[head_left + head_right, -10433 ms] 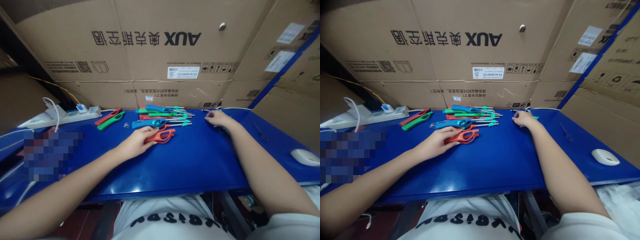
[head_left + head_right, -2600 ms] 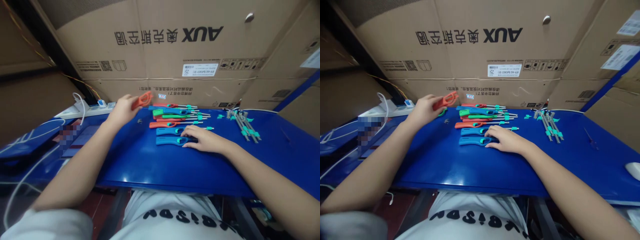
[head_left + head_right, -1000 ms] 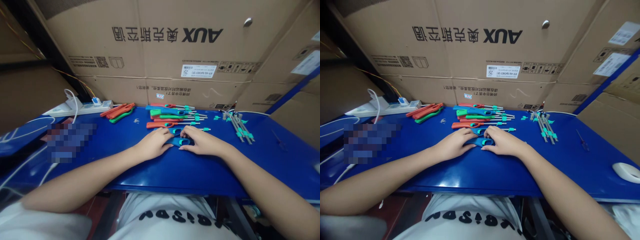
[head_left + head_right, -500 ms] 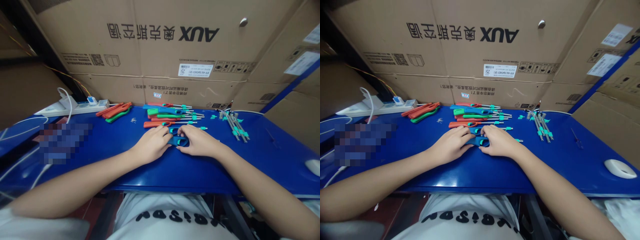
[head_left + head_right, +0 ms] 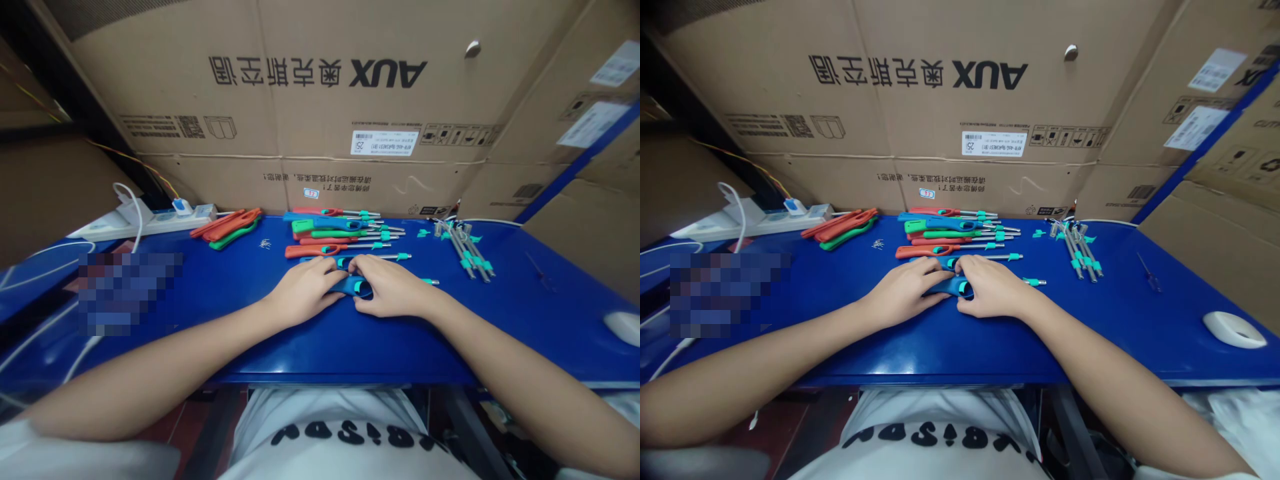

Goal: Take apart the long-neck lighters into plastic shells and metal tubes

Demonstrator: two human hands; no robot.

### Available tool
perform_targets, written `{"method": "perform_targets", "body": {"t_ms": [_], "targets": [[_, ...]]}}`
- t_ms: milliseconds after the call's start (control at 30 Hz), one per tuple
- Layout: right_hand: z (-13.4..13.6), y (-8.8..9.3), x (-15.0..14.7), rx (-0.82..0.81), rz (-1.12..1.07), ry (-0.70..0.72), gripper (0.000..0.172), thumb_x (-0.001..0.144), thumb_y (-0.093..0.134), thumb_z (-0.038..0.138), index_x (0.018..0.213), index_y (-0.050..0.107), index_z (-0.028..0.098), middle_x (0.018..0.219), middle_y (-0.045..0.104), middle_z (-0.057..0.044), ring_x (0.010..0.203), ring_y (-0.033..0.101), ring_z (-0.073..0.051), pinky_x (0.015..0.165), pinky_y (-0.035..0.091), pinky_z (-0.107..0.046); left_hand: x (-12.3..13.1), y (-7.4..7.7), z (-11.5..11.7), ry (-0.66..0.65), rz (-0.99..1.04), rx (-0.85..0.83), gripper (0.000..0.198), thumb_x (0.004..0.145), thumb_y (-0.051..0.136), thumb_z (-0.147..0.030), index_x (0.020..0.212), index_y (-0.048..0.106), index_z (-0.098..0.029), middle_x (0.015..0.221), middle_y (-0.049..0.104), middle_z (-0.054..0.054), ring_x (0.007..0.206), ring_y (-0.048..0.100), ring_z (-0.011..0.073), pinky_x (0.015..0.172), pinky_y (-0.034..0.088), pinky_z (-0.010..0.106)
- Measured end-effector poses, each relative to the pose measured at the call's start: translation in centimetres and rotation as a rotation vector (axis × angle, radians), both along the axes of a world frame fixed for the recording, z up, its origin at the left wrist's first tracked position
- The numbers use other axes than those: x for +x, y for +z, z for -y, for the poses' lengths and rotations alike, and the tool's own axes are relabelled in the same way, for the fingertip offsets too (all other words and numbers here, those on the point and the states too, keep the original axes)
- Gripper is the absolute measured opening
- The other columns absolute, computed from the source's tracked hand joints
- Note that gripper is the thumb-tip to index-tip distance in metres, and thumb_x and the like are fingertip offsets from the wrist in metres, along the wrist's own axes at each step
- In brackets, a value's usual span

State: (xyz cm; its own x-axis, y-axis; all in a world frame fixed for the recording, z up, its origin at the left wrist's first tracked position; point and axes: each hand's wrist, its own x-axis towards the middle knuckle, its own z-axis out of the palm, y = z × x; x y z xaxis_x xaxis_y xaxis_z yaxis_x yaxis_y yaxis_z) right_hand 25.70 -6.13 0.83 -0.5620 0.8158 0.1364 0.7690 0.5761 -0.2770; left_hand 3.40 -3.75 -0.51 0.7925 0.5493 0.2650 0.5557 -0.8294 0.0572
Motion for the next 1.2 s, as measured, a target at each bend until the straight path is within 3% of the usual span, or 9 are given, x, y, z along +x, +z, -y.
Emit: {"method": "perform_targets", "body": {"t_ms": [200, 333, 400, 567, 700, 833, 1000, 1200], "targets": [[-1.3, 0.6, 2.5, -0.058, -0.053, -0.038, 0.043, 0.077, 0.076, 0.046, 0.106, 0.057, 0.021, 0.101, 0.065, -0.006, 0.087, 0.061, -0.022, 0.072, 0.044, -0.031, -0.3, -0.5, -0.7, 0.028, 0.128, -0.112, 0.033, 0.097, 0.062, -0.038, 0.123, 0.065, -0.018, 0.109, 0.064, 0.01, 0.102, 0.063, 0.0257, 0.088, 0.054, 0.038], [-2.7, 0.7, 4.7, -0.098, -0.047, -0.008, 0.021, 0.086, 0.067, 0.04, 0.09, 0.062, 0.02, 0.084, 0.065, -0.004, 0.075, 0.056, -0.018, 0.067, 0.041, -0.029, -0.5, -1.1, -1.5, 0.025, 0.271, -0.221, 0.034, 0.093, 0.069, -0.035, 0.121, 0.067, -0.017, 0.112, 0.065, 0.01, 0.105, 0.064, 0.0258, 0.095, 0.053, 0.04], [-3.0, 0.8, 5.1, -0.144, -0.112, 0.01, 0.02, 0.09, 0.061, 0.038, 0.088, 0.065, 0.018, 0.081, 0.067, -0.004, 0.072, 0.057, -0.018, 0.067, 0.042, -0.029, -0.5, -1.1, -1.7, 0.023, 0.316, -0.259, 0.034, 0.093, 0.069, -0.035, 0.121, 0.067, -0.016, 0.111, 0.065, 0.01, 0.106, 0.064, 0.0256, 0.096, 0.052, 0.04], [-2.9, 1.0, 5.0, -0.23, -0.292, 0.027, 0.027, 0.09, 0.061, 0.041, 0.101, 0.07, 0.017, 0.091, 0.073, -0.006, 0.078, 0.062, -0.018, 0.072, 0.048, -0.031, -0.5, -1.0, -1.7, 0.024, 0.341, -0.277, 0.032, 0.096, 0.064, -0.037, 0.121, 0.065, -0.017, 0.111, 0.065, 0.01, 0.107, 0.064, 0.0258, 0.098, 0.052, 0.042], [-2.5, 0.9, 4.9, -0.225, -0.371, -0.016, 0.025, 0.085, 0.063, 0.035, 0.103, 0.063, 0.018, 0.078, 0.062, 0.0, 0.065, 0.053, -0.014, 0.061, 0.045, -0.026, -0.5, -1.0, -1.6, 0.018, 0.323, -0.239, 0.031, 0.097, 0.062, -0.038, 0.12, 0.062, -0.018, 0.117, 0.063, 0.012, 0.113, 0.063, 0.0278, 0.101, 0.051, 0.045], [-2.5, 0.7, 4.8, -0.182, -0.354, -0.011, 0.019, 0.086, 0.062, 0.035, 0.095, 0.062, 0.018, 0.073, 0.059, 0.001, 0.063, 0.05, -0.013, 0.061, 0.043, -0.026, -0.4, -1.0, -1.2, 0.012, 0.305, -0.223, 0.03, 0.097, 0.06, -0.035, 0.121, 0.061, -0.018, 0.12, 0.061, 0.014, 0.116, 0.061, 0.029, 0.102, 0.051, 0.047], [-2.7, 0.4, 4.3, -0.087, -0.246, -0.015, 0.029, 0.089, 0.059, 0.042, 0.073, 0.062, 0.018, 0.062, 0.055, 0.001, 0.06, 0.048, -0.013, 0.058, 0.035, -0.026, 0.1, -1.1, -0.7, -0.018, 0.359, -0.316, 0.042, 0.095, 0.064, -0.039, 0.13, 0.059, -0.016, 0.124, 0.062, 0.014, 0.119, 0.061, 0.0274, 0.106, 0.05, 0.044], [-2.8, -0.1, 4.0, -0.046, -0.249, -0.02, 0.025, 0.093, 0.056, 0.039, 0.089, 0.071, 0.019, 0.077, 0.07, -0.003, 0.068, 0.058, -0.016, 0.063, 0.039, -0.026, 0.3, -1.4, -1.1, 0.029, 0.533, -0.424, 0.035, 0.091, 0.069, -0.041, 0.117, 0.063, -0.019, 0.115, 0.069, 0.009, 0.11, 0.065, 0.0254, 0.101, 0.051, 0.043]]}}
